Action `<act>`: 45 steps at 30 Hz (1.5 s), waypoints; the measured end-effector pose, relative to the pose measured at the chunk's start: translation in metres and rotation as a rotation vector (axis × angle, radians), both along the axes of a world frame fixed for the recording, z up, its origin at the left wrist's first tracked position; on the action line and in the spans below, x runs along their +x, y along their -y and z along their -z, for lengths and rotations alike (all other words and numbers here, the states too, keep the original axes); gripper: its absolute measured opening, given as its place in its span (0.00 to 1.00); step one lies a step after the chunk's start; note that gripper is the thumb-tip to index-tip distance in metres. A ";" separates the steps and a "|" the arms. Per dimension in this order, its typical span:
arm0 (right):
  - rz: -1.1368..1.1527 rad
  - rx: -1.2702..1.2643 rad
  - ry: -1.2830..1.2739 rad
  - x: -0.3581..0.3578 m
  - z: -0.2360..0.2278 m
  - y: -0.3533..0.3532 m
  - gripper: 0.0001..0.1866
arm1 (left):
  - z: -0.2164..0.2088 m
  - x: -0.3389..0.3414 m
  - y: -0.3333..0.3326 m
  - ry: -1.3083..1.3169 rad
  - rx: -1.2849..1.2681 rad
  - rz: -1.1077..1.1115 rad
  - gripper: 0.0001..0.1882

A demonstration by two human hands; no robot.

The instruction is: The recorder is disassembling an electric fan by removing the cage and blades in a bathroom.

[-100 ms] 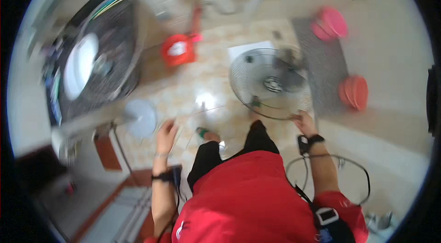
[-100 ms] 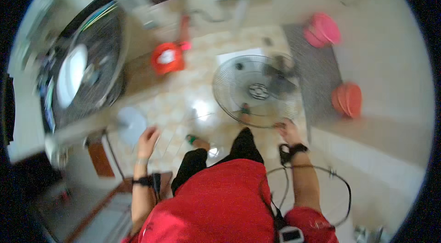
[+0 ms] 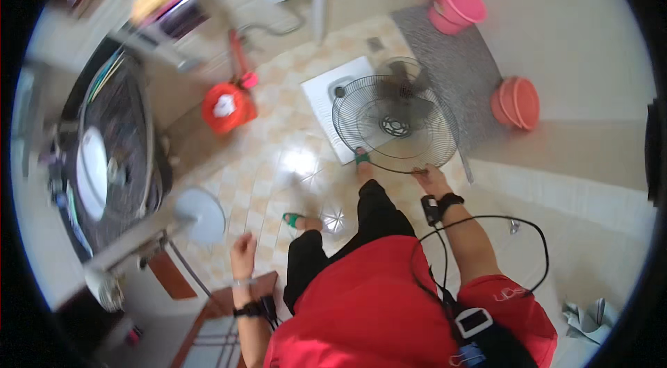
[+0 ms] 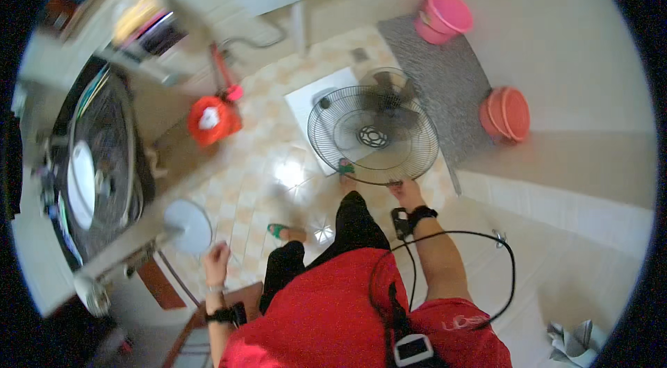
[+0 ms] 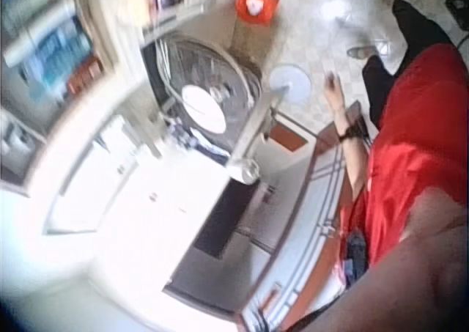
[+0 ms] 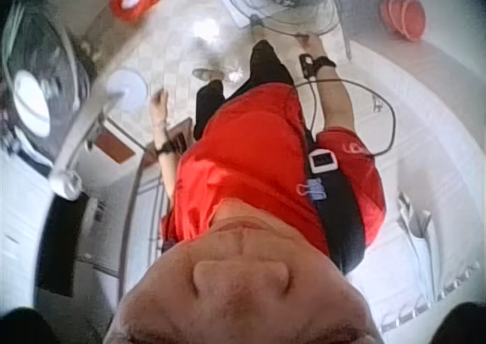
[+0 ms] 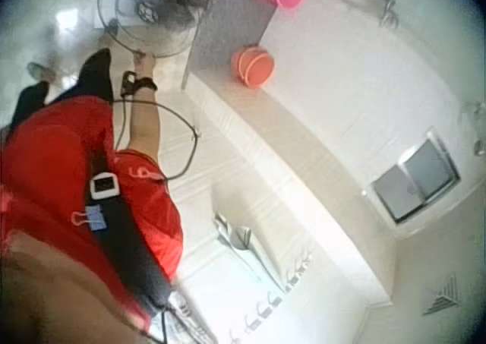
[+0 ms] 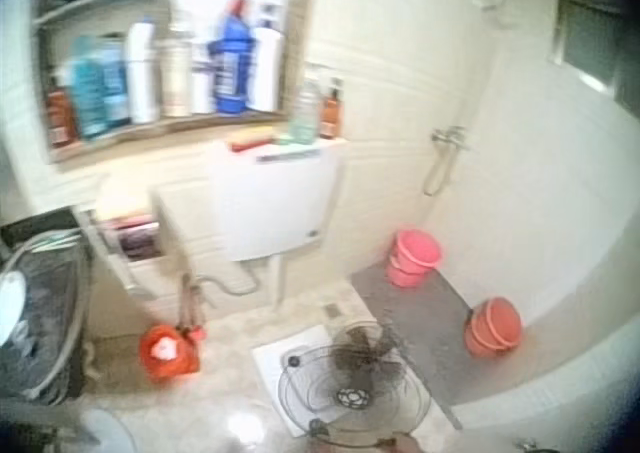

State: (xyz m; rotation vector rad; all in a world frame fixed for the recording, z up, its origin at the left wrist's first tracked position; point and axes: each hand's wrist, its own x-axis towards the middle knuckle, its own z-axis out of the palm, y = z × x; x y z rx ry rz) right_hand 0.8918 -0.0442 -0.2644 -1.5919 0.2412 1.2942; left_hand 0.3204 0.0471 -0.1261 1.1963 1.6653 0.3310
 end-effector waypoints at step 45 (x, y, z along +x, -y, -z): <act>0.151 -0.189 -0.290 0.158 0.282 -0.043 0.14 | 0.144 0.263 -0.036 -0.145 -0.532 0.240 0.17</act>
